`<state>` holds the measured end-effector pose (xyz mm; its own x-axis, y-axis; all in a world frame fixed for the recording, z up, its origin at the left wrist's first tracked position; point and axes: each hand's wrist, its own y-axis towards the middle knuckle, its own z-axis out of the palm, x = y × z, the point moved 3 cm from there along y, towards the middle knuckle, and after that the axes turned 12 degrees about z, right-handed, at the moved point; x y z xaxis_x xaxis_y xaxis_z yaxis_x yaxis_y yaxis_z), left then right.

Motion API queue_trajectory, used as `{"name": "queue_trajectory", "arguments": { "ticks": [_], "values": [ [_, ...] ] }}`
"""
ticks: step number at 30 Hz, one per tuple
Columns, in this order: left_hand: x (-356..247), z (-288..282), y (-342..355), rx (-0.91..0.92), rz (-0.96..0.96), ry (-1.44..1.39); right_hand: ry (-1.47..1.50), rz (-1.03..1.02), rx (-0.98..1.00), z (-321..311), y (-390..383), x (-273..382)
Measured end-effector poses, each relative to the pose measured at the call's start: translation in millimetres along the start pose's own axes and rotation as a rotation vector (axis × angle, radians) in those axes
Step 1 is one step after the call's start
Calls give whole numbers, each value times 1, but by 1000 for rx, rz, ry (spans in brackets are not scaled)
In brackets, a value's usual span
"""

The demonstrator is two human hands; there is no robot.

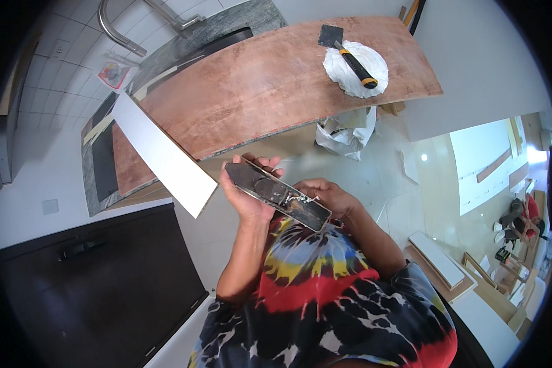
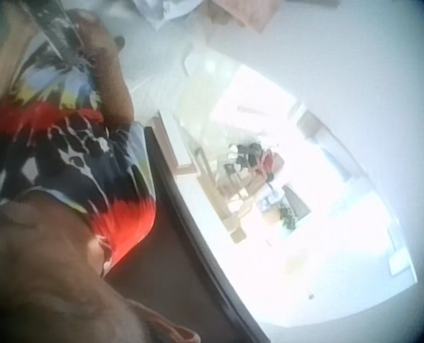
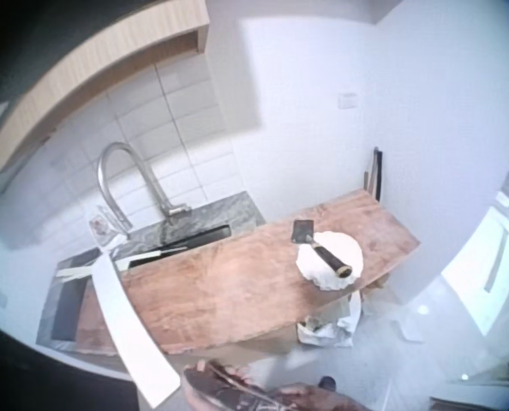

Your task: The person cuts white rectangular panels on a countertop using shears and a utility knife. They repeatedly measure, score, and trim the panels, then place them aside. Another person in a green shirt is visible in the background handling materials.

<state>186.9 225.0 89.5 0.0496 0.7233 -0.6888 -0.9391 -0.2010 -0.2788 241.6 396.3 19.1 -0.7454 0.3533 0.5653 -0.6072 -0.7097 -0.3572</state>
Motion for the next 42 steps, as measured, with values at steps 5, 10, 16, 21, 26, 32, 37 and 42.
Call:
{"name": "queue_trajectory", "arguments": {
  "ticks": [5, 10, 16, 21, 26, 32, 37, 42],
  "values": [
    [-8, 0, 0, 66, 158, 94, -511, -384, -545, 3, -37, 32],
    [9, 18, -11, 102, 243, 156, -994, -386, -637, 34, -50, 61],
    [16, 25, -14, 172, 374, 270, -823, -609, -858, -20, -97, 95],
    [11, 14, -1, 41, 346, 208, -123, -1066, -1218, -134, -226, 144],
    [5, -3, 15, -28, 326, 284, -1416, 454, -1501, -128, -182, 88],
    [-5, -5, 22, 65, 294, 401, -1041, -282, -578, 66, -10, 61],
    [-59, -15, 45, 387, 368, 721, -1032, -243, -660, 82, 52, 74],
    [-140, -94, 54, 200, 750, 1425, -1282, -347, -893, 56, 81, 110]
  ]
}}
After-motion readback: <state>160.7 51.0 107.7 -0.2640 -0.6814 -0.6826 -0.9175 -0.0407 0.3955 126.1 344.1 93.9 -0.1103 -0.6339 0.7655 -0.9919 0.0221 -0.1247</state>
